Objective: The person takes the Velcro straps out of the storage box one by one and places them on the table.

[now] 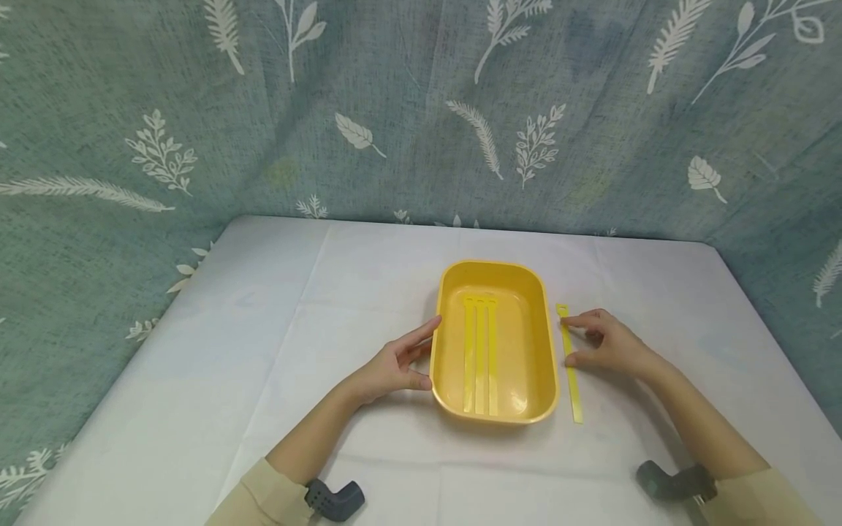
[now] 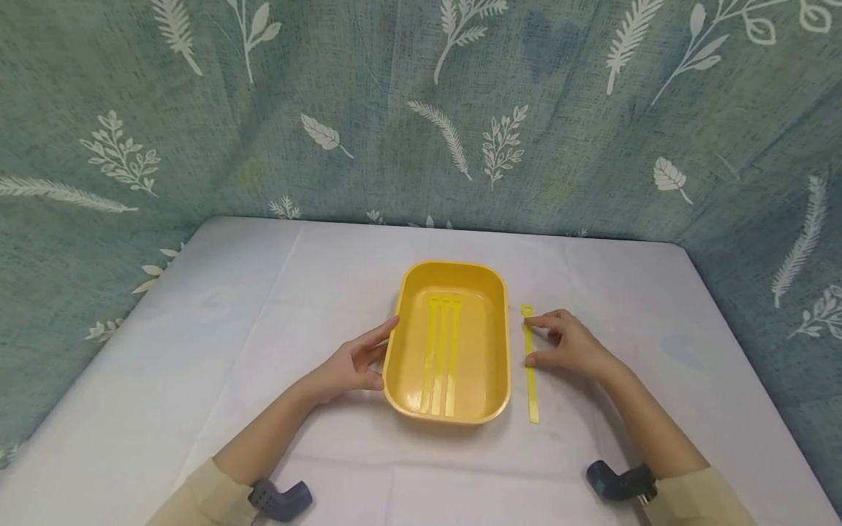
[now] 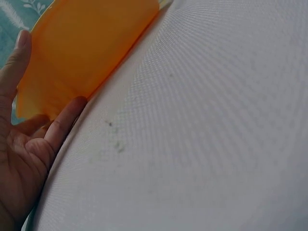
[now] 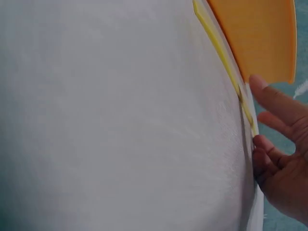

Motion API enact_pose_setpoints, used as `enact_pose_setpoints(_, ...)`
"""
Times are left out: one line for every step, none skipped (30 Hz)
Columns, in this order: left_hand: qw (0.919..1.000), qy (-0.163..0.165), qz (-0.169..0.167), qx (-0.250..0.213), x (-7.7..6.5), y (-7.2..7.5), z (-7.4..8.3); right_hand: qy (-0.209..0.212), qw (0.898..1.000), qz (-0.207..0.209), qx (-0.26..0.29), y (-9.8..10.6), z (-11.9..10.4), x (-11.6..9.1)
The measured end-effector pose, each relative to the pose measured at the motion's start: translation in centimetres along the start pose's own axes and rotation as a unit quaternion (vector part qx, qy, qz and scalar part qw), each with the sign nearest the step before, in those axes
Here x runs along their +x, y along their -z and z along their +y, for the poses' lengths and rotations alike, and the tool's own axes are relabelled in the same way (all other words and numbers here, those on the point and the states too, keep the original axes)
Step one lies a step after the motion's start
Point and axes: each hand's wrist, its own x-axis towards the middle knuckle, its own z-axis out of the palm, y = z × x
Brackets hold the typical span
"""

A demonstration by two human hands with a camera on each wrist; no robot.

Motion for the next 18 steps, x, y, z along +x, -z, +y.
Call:
enact_pose_setpoints(1.0000,0.001,0.000,0.000,0.0,0.0,0.0,-0.007,1.000,-0.007,0.003,0.1,0.0,0.1)
enact_pose_setpoints(1.0000,0.001,0.000,0.000,0.0,0.0,-0.1,-0.010,1.000,-0.011,0.007,0.3,-0.1,0.1)
enact_pose_setpoints(1.0000,0.001,0.000,0.000,0.0,0.1,-0.1,-0.010,1.000,-0.016,0.012,0.4,-0.2,0.2)
enact_pose_setpoints(1.0000,0.002,0.000,-0.002,0.0,0.1,-0.1,-0.009,1.000,-0.019,0.018,0.6,-0.3,0.3)
enact_pose_setpoints(1.0000,0.002,0.000,-0.002,0.0,0.1,-0.1,-0.007,0.999,-0.022,0.027,0.7,-0.4,0.3)
enact_pose_setpoints(1.0000,0.001,-0.001,-0.002,0.0,0.1,-0.1,-0.003,0.999,-0.026,0.033,0.8,-0.5,0.4)
enact_pose_setpoints(1.0000,0.000,-0.002,-0.001,0.0,0.1,-0.1,0.000,0.999,-0.028,0.040,0.9,-0.7,0.5)
enact_pose_setpoints(1.0000,-0.001,-0.002,-0.001,0.0,0.1,-0.1,0.004,0.998,-0.030,0.047,1.0,-0.8,0.6)
enact_pose_setpoints(1.0000,-0.002,-0.003,0.000,0.0,0.1,-0.1,0.005,0.998,-0.033,0.051,1.1,-0.9,0.6)
enact_pose_setpoints(1.0000,-0.003,-0.004,0.000,0.0,0.1,0.0,0.008,0.998,-0.035,0.055,1.2,-1.0,0.7)
enact_pose_setpoints(1.0000,-0.004,-0.005,0.000,-0.1,0.2,0.0,0.014,0.998,-0.036,0.058,1.2,-1.1,0.8)
enact_pose_setpoints(1.0000,-0.005,-0.006,0.001,-0.1,0.2,0.0,0.018,0.997,-0.037,0.057,1.3,-1.2,0.9)
enact_pose_setpoints(1.0000,-0.006,-0.006,0.003,-0.1,0.2,0.0,0.020,0.997,-0.037,0.057,1.4,-1.3,1.0)
enact_pose_setpoints(0.9999,-0.008,-0.007,0.002,0.0,0.2,0.0,0.024,0.997,-0.036,0.056,1.5,-1.3,1.1)
enact_pose_setpoints(0.9999,-0.009,-0.007,0.003,0.0,0.2,0.0,0.026,0.998,-0.036,0.055,1.7,-1.4,1.1)
enact_pose_setpoints(0.9999,-0.010,-0.008,0.002,0.0,0.2,-0.1,0.028,0.997,-0.035,0.055,1.8,-1.4,1.2)
enact_pose_setpoints(0.9999,-0.010,-0.008,0.001,0.0,0.2,-0.1,0.025,0.998,-0.035,0.054,2.0,-1.5,1.3)
enact_pose_setpoints(0.9999,-0.011,-0.007,0.002,0.0,0.2,-0.1,0.022,0.998,-0.034,0.053,2.3,-1.7,1.4)
